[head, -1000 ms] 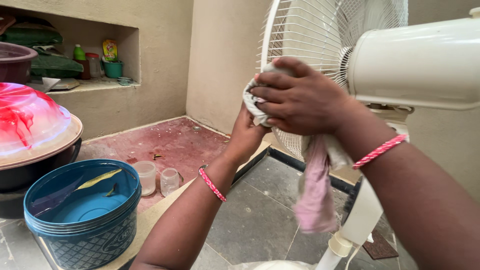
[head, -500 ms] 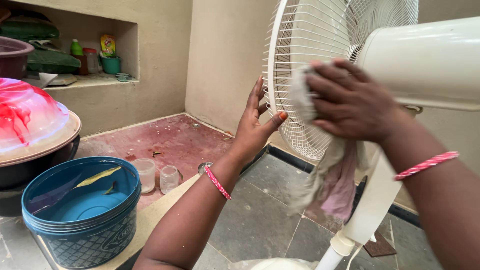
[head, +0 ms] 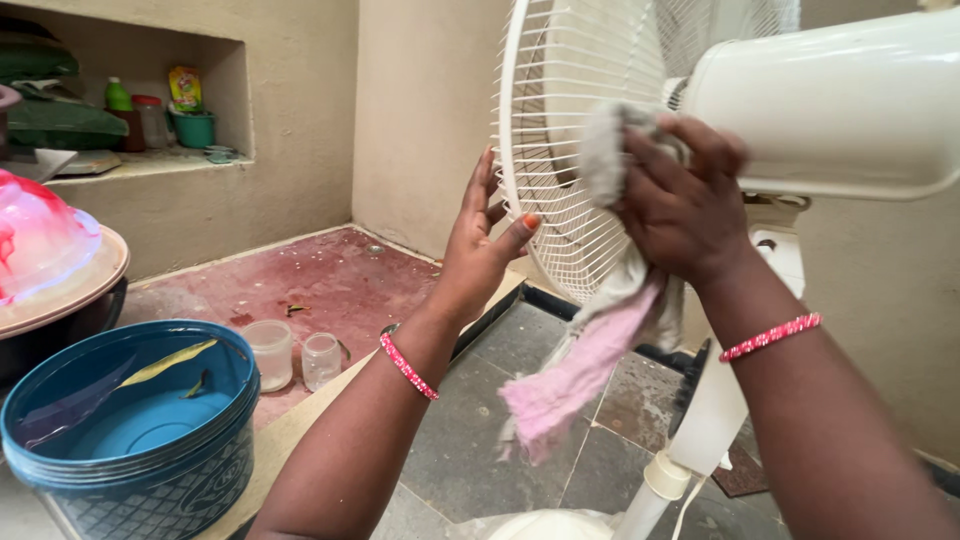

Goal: The person wipes the front grille, motor housing, and stand of a white pedestal fan using a cloth. They rotate the fan head to access different areas and continue wiping the entire visible surface.

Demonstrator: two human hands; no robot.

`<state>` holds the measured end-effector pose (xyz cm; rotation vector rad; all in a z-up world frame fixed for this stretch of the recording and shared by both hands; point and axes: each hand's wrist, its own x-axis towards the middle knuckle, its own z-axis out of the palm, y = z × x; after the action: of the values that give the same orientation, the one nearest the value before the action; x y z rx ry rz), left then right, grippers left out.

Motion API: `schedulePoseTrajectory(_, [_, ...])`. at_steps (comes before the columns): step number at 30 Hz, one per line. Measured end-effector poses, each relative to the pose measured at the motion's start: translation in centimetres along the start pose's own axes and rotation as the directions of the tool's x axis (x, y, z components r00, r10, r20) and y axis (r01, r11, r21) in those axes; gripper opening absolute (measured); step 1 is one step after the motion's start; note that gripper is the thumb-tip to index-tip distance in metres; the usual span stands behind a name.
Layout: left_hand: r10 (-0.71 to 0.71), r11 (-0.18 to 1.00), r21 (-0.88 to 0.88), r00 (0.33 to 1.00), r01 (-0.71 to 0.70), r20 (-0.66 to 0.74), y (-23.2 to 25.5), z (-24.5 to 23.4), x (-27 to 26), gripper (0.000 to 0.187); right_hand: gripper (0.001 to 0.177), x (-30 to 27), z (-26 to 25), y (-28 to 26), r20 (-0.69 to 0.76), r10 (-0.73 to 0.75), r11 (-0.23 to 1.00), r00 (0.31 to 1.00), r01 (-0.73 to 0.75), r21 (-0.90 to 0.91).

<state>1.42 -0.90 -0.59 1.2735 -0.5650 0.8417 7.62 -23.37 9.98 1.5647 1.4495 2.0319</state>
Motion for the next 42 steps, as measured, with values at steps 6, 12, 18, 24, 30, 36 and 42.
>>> schedulePoseTrajectory(6, [-0.028, 1.0, -0.006, 1.0, 0.028, -0.008, 0.1, -0.1, -0.1, 0.103, 0.032, -4.2, 1.4, -1.2, 0.227, 0.504, 0.854, 0.834, -0.521, 0.018])
schedulePoseTrajectory(12, [0.015, 1.0, 0.009, 1.0, -0.015, 0.016, 0.0, -0.2, -0.3, 0.102, 0.048, -3.2, 1.1, -4.9, 0.159, 0.647, 0.651, 0.745, -0.649, 0.392])
schedulePoseTrajectory(18, [-0.002, 1.0, 0.011, 1.0, 0.002, 0.02, 0.1, 0.2, -0.5, 0.101, 0.058, -1.4, 0.7, -5.6, 0.239, 0.672, 0.61, 0.701, -0.707, 0.358])
schedulePoseTrajectory(24, [0.031, 0.999, -0.014, 1.0, -0.031, -0.005, -0.5, 0.2, -0.5, 0.099, 0.053, -1.1, 1.5, -10.1, 0.049, 0.6, 0.73, 0.798, -0.572, 0.373])
schedulePoseTrajectory(30, [0.137, 0.974, -0.19, 0.989, -0.123, 0.059, -0.9, -0.1, -0.7, 0.097, 0.054, -1.5, 0.8, -15.5, 0.078, 0.427, 0.88, 0.901, -0.434, 0.192])
schedulePoseTrajectory(36, [-0.01, 1.0, -0.022, 1.0, 0.01, -0.004, 0.0, -0.1, -1.0, 0.095, 0.057, -3.4, 2.1, -10.3, 0.111, 0.816, 0.441, 0.567, -0.735, 0.515])
schedulePoseTrajectory(42, [0.067, 0.995, -0.072, 0.998, -0.066, 0.021, -0.4, -0.2, -0.9, 0.102, 0.056, -4.8, 3.2, -11.9, 0.052, 0.849, 0.45, 0.526, -0.77, 0.452])
